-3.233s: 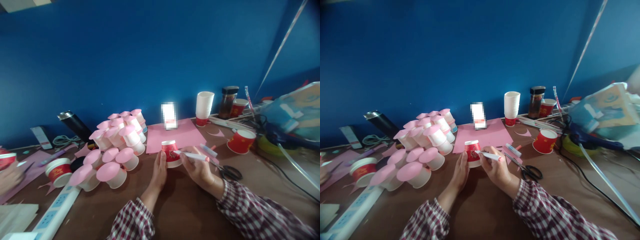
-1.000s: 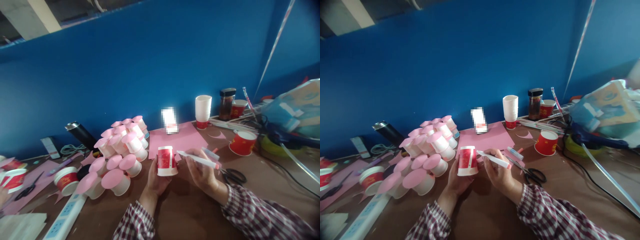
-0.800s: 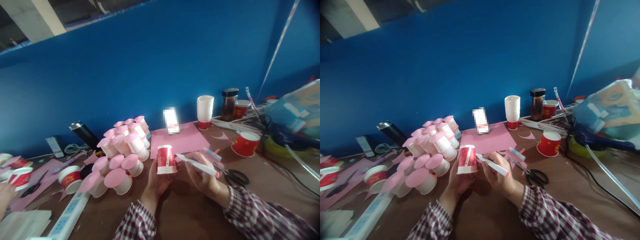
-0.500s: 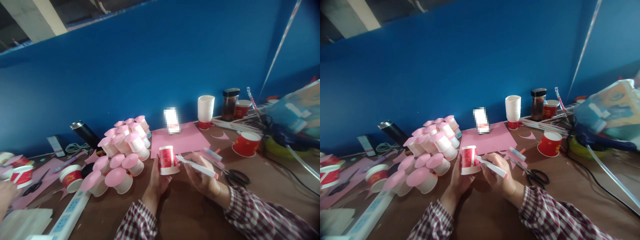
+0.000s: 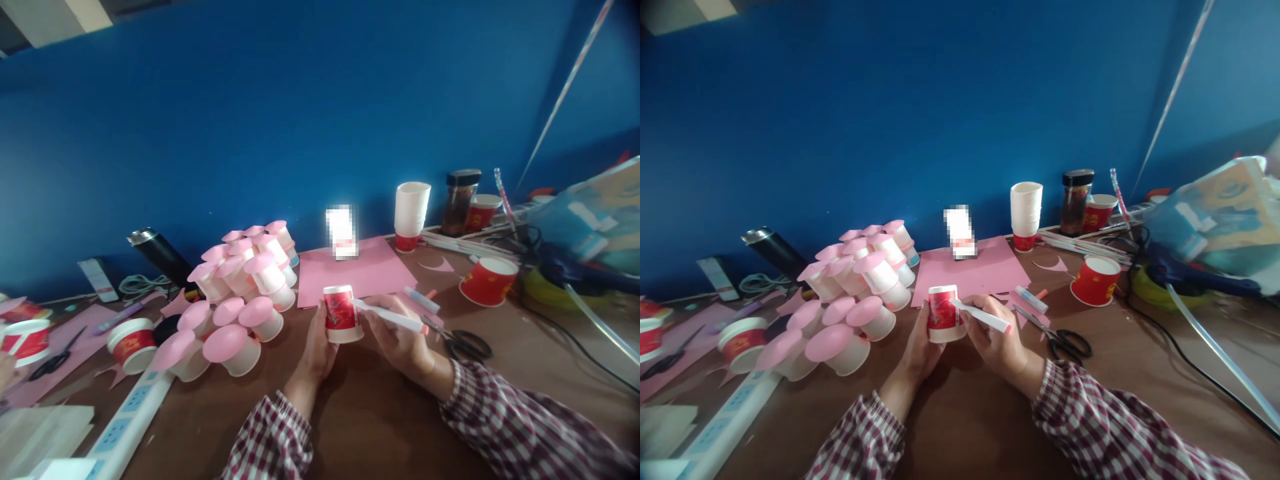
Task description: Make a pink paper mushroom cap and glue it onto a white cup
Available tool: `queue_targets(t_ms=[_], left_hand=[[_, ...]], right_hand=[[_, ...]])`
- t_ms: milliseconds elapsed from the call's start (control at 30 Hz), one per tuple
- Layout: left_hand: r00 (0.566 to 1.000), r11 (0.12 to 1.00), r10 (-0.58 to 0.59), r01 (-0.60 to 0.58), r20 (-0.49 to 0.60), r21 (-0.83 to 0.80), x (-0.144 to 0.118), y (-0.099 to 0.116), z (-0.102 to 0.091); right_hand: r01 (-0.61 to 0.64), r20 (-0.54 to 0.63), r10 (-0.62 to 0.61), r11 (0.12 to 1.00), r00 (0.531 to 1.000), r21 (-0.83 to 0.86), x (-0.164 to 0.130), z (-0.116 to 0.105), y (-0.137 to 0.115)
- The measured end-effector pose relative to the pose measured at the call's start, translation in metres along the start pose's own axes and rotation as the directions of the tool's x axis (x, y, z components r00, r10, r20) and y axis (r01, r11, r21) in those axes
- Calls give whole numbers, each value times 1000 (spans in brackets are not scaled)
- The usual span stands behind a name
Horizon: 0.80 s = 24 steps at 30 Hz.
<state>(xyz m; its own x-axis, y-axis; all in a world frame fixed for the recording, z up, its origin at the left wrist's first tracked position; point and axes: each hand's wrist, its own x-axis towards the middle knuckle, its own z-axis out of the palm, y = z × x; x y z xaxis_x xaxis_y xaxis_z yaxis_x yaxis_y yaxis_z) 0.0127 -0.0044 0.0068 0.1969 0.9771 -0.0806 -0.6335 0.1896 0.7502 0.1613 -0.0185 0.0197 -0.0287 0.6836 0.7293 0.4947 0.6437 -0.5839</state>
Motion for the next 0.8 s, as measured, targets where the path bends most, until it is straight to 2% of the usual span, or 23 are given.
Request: queue_targets(t_ms=[800], left_hand=[[998,997,57,-57,5,54,0,-4,2]], right_hand=[[-33,-35,32,999,999,-42,0,3,0]])
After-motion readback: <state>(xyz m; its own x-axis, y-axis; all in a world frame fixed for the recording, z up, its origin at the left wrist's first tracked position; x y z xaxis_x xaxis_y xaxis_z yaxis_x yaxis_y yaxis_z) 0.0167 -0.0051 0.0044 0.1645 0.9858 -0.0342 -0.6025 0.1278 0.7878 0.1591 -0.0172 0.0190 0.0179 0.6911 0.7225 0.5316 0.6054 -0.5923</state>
